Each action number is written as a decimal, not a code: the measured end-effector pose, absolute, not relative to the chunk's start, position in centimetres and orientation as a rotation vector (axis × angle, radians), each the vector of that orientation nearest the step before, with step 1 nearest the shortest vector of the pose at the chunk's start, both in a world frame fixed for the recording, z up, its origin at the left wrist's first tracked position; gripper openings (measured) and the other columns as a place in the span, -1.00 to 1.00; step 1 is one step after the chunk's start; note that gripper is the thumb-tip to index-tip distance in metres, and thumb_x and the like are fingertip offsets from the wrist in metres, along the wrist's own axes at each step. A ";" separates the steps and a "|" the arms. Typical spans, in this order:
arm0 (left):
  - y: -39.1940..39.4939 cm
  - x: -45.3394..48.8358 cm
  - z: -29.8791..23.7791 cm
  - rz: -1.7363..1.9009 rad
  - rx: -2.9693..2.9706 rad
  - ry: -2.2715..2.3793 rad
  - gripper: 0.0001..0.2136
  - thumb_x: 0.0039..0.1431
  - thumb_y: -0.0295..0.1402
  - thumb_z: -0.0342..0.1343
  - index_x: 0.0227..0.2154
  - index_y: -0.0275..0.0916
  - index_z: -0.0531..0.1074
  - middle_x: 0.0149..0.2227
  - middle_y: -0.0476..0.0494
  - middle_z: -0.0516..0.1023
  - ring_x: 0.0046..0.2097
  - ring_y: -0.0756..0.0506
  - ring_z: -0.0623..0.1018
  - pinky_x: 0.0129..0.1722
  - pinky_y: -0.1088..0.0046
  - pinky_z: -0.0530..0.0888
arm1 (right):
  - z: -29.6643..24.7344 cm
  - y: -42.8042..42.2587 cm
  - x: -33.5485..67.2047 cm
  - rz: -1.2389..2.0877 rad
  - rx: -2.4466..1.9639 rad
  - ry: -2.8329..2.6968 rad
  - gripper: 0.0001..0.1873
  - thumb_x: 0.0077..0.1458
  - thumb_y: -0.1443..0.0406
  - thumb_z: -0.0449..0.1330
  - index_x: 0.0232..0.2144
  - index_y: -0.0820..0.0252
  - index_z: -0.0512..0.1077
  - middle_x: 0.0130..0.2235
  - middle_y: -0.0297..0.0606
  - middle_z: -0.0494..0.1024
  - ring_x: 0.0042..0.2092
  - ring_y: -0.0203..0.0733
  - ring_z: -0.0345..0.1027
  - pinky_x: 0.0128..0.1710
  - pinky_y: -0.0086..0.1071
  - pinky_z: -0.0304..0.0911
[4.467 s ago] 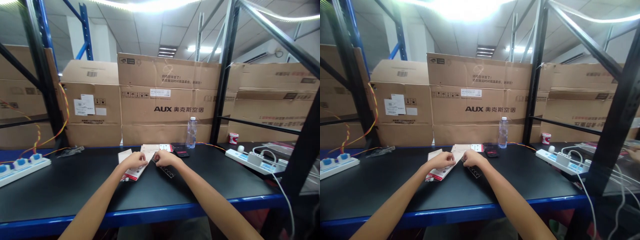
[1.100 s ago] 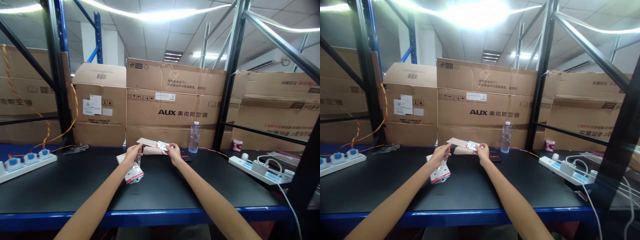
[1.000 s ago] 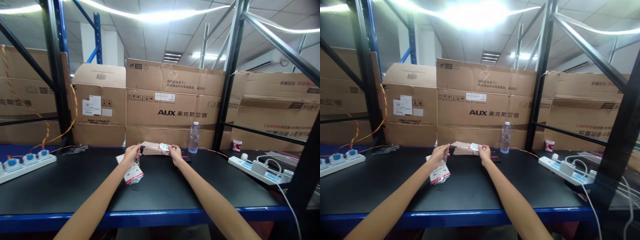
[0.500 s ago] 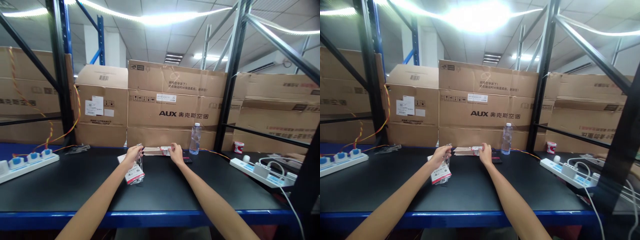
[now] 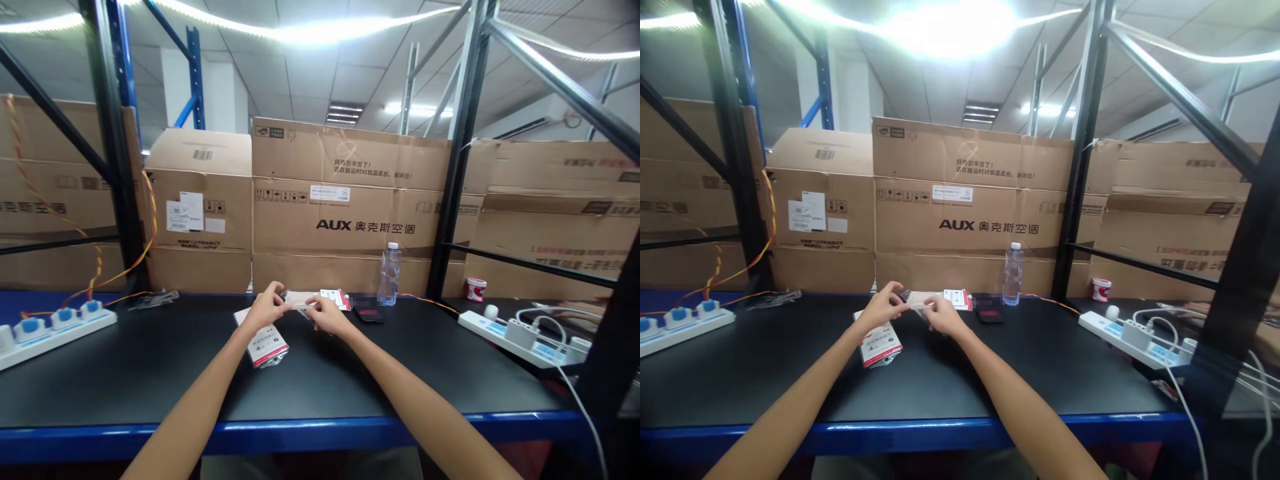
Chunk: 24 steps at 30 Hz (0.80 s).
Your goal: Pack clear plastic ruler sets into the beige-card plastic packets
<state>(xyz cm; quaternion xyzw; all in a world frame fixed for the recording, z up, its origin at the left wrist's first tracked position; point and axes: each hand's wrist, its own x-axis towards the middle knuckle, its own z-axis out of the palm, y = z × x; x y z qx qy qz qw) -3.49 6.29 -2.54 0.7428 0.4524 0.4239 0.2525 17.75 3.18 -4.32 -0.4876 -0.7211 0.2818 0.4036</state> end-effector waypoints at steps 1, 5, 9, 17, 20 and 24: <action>6.6 -4.3 -2.4 1.109 2.136 1.423 -0.53 0.03 -0.13 0.25 -0.03 -0.16 0.30 -0.37 -0.06 0.58 -0.31 -0.18 0.62 -0.23 0.26 0.52 | -4.3 3.2 18.1 0.563 -1.256 -1.819 -0.71 0.18 0.26 0.11 -0.05 0.21 0.38 -0.39 -0.29 0.51 -0.45 -0.24 0.41 -0.37 -0.36 0.30; 7.4 -7.5 -2.2 0.688 2.169 2.052 -0.51 0.04 0.08 0.13 -0.11 -0.18 0.40 0.00 -0.38 0.56 0.04 -0.41 0.54 -0.11 0.16 0.45 | -3.9 3.2 19.5 0.354 -1.295 -1.796 -0.62 0.23 0.08 0.08 -0.05 0.21 0.39 -0.34 -0.28 0.47 -0.31 -0.19 0.35 -0.22 -0.32 0.23; 7.8 -8.8 -2.2 0.379 2.160 2.035 -0.45 -0.09 0.10 0.20 -0.15 -0.24 0.48 0.06 -0.47 0.53 0.07 -0.45 0.51 -0.07 0.18 0.43 | -4.1 2.6 19.1 0.371 -1.276 -1.920 -0.51 0.07 0.11 0.26 0.01 0.20 0.35 -0.41 -0.40 0.39 -0.37 -0.24 0.27 -0.30 -0.37 0.15; 6.3 -5.7 -1.9 0.385 2.292 1.167 -0.47 0.03 0.10 0.15 -0.12 -0.24 0.57 -0.05 -0.17 0.62 0.01 -0.23 0.55 -0.02 0.40 0.43 | -4.7 1.5 16.8 0.510 -1.164 -2.084 -0.32 -0.04 0.01 0.35 0.05 0.20 0.31 -0.41 -0.41 0.37 -0.38 -0.27 0.24 -0.37 -0.41 0.11; 6.0 -4.8 -2.1 0.342 2.321 1.078 -0.50 -0.01 -0.05 0.21 -0.06 -0.25 0.55 0.01 -0.18 0.59 0.05 -0.25 0.52 0.05 0.36 0.40 | -5.1 1.8 16.9 0.507 -1.241 -2.136 -0.22 -0.17 -0.02 0.42 0.04 0.19 0.35 -0.31 -0.33 0.43 -0.31 -0.22 0.28 -0.36 -0.41 0.13; 5.9 -4.3 -2.1 0.332 2.378 1.194 -0.55 -0.12 -0.31 0.17 -0.08 -0.25 0.54 0.05 -0.18 0.56 0.08 -0.27 0.50 0.06 0.36 0.40 | -5.5 2.4 17.4 0.418 -1.330 -2.120 -0.35 -0.16 0.11 0.41 -0.01 0.22 0.39 -0.31 -0.31 0.43 -0.29 -0.21 0.27 -0.35 -0.41 0.11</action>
